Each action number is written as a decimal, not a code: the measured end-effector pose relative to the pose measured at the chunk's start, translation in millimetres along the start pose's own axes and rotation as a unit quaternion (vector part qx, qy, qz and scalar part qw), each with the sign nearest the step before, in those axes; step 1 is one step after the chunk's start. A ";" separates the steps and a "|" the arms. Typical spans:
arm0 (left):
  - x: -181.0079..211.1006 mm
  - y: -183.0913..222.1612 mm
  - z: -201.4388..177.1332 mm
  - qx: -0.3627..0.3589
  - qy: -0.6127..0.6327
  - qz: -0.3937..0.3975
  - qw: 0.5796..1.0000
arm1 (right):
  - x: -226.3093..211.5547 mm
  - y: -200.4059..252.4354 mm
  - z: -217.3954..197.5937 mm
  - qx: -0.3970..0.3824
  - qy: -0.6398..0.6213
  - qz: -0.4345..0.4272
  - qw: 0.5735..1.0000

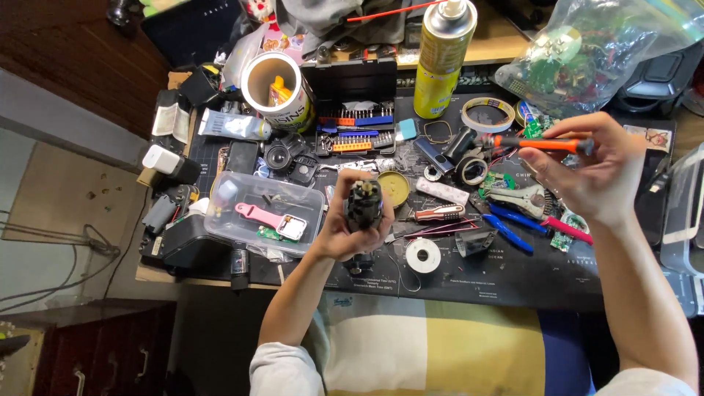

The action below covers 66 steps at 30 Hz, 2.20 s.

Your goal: Repairing a small electronic device by disassembling the housing, inspecting internal components, and reassembling it using a screwdriver.

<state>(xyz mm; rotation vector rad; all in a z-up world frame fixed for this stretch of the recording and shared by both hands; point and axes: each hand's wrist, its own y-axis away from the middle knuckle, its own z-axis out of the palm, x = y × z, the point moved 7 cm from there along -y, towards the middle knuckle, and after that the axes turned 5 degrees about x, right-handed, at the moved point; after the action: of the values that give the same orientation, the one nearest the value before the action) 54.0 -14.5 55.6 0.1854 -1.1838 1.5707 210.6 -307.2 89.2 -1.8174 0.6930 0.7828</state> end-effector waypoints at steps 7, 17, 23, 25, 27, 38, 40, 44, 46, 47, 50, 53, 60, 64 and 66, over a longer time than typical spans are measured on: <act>-1.4 -0.5 8.5 -0.071 -0.022 0.042 0.996 | -28.3 3.2 22.2 -0.105 0.140 -0.080 0.981; 14.6 -8.3 32.7 -0.108 -0.049 0.043 0.992 | 25.6 39.7 65.4 -0.238 0.436 -0.095 0.863; 17.5 -6.7 12.3 -0.102 -0.039 0.089 0.990 | 20.5 42.2 73.0 -0.221 0.469 -0.140 0.844; 30.5 -3.2 15.4 -0.073 -0.114 0.086 0.987 | 26.0 47.0 70.9 -0.214 0.481 -0.158 0.836; 50.0 -2.6 21.8 -0.048 -0.192 0.083 0.977 | 22.5 44.4 71.4 -0.199 0.491 -0.179 0.829; 157.7 144.3 4.2 0.303 -0.194 0.217 0.908 | -72.3 23.7 150.1 -0.244 0.293 -0.296 0.876; 170.2 158.0 1.5 0.330 -0.214 0.212 0.895 | -92.8 20.9 186.0 -0.232 0.268 -0.314 0.881; 197.0 167.1 -14.0 0.417 -0.281 0.176 0.846 | -120.3 21.4 261.2 -0.240 0.195 -0.374 0.874; 199.8 178.8 -16.1 0.414 -0.290 0.171 0.846 | -125.3 20.7 300.5 -0.252 0.197 -0.397 0.860; 200.9 183.2 -17.2 0.407 -0.301 0.165 0.846 | -128.4 21.0 320.6 -0.261 0.199 -0.419 0.846; 200.4 200.0 -21.2 0.387 -0.334 0.144 0.848 | -124.8 14.3 359.1 -0.188 0.246 -0.483 0.819; 197.9 214.9 -30.4 0.368 -0.302 0.128 0.870 | -136.6 6.4 390.1 -0.168 0.290 -0.499 0.799; 189.1 229.4 -38.2 0.385 -0.238 0.090 0.887 | -134.9 4.1 424.7 -0.183 0.298 -0.498 0.794; 181.3 229.5 -33.7 0.376 -0.203 0.035 0.903 | -102.0 7.2 451.4 -0.404 0.427 -0.371 0.719; 177.0 230.8 -35.1 0.368 -0.207 0.030 0.906 | -98.6 7.6 454.1 -0.417 0.425 -0.361 0.718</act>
<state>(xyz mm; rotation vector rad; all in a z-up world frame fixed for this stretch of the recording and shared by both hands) -184.6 151.9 21.0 1.0265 -0.8442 2.0374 52.2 125.4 28.2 -3.0278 0.0358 -0.4506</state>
